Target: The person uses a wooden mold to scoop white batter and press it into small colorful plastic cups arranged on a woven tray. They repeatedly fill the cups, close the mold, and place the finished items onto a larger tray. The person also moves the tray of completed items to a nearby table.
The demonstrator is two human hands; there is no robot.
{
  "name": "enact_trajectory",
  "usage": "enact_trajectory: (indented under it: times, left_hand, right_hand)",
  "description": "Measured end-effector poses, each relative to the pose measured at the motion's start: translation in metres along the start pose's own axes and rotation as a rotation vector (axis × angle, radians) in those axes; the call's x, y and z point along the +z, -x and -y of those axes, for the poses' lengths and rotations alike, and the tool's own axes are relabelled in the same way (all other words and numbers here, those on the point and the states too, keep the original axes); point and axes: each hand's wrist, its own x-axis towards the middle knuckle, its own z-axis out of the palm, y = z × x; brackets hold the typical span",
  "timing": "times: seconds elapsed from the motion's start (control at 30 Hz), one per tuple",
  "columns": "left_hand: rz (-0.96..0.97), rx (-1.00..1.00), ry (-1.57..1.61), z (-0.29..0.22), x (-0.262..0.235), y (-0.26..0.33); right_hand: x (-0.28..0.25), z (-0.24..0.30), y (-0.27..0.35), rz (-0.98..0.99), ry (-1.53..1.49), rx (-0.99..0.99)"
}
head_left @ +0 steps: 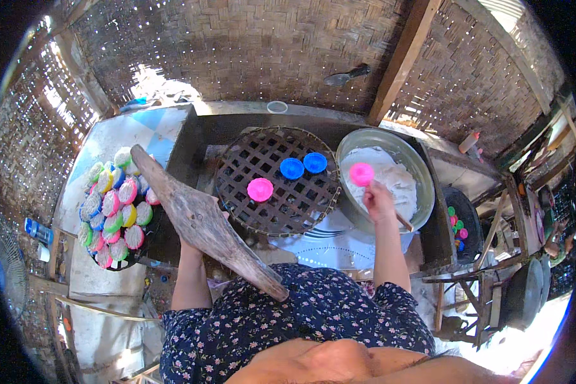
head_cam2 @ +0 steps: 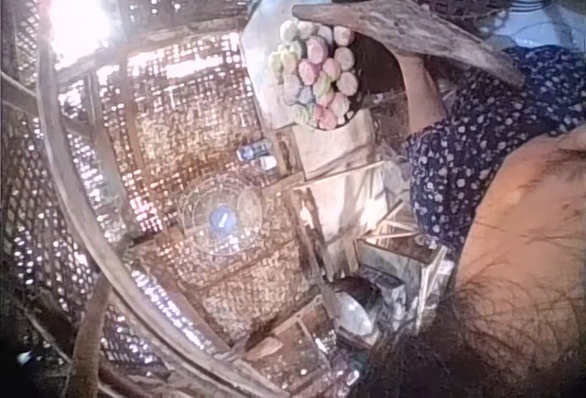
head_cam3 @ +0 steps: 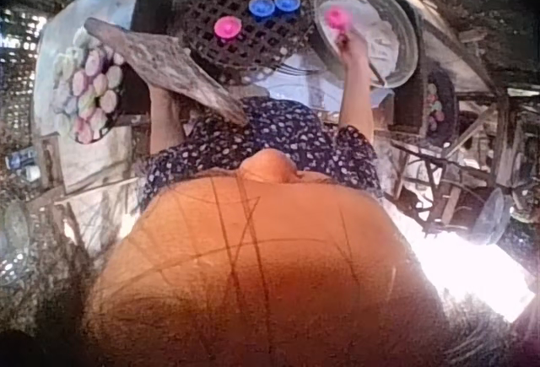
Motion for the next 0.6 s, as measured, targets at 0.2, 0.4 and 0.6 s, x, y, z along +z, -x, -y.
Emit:
enact_trajectory:
  times: [0.2, 0.4, 0.6]
  left_hand:
    - [-0.028, -0.216, 0.328, -0.003, 0.001, 0.003]
    - [0.161, 0.013, 0.14, 0.024, -0.029, -0.004]
    - [0.173, 0.719, -1.08, -0.034, 0.048, -0.014]
  right_hand:
    - [0.105, -0.05, 0.053, 0.53, 1.507, -0.945]
    - [0.109, -0.048, 0.052, 0.559, 1.532, -0.937]
    - [0.169, 0.028, 0.097, 0.516, 1.275, -0.964]
